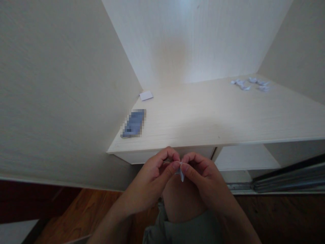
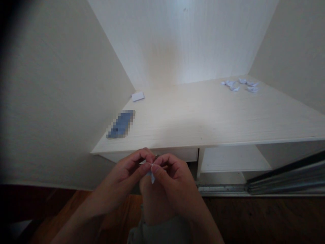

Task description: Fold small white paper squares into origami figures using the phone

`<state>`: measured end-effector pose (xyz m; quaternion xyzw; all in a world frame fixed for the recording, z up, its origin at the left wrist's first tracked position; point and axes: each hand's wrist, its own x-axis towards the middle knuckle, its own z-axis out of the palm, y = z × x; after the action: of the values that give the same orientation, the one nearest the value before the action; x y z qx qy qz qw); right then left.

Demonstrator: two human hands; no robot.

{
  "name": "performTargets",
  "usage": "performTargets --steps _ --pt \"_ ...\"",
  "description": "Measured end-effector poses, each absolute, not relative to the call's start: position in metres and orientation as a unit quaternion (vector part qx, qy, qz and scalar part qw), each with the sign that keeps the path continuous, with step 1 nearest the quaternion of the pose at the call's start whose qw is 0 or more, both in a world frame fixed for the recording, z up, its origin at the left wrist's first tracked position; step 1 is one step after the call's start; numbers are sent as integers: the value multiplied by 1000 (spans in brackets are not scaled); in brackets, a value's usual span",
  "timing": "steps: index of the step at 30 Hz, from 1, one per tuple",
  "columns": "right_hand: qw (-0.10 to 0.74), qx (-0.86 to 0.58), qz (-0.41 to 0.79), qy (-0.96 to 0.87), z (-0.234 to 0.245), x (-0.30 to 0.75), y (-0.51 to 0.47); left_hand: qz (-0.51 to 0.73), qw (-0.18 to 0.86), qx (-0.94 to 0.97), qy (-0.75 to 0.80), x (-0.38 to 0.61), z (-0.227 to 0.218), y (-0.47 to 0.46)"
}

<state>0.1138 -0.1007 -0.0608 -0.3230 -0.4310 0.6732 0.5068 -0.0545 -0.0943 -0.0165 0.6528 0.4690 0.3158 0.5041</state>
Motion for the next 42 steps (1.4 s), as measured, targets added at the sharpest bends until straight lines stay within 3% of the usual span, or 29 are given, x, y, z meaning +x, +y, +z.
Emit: performTargets --steps 11,18,24,32,38,42 --pt "418 -403 654 -485 -68 125 -87 253 450 692 504 -54 -26 -83" --pt "285 -417 640 -579 -61 143 -61 194 393 739 512 -53 -28 -69" --pt "242 -457 503 -692 -52 146 -58 166 336 778 504 -50 -28 -67" --pt "214 -489 226 -815 -47 132 -79 149 279 807 499 -50 -27 -74" --pt "260 -505 307 -764 -53 133 -85 204 352 761 505 -50 -32 -84" --pt "284 -496 357 -739 -59 137 -87 218 317 790 478 -56 -31 -94"
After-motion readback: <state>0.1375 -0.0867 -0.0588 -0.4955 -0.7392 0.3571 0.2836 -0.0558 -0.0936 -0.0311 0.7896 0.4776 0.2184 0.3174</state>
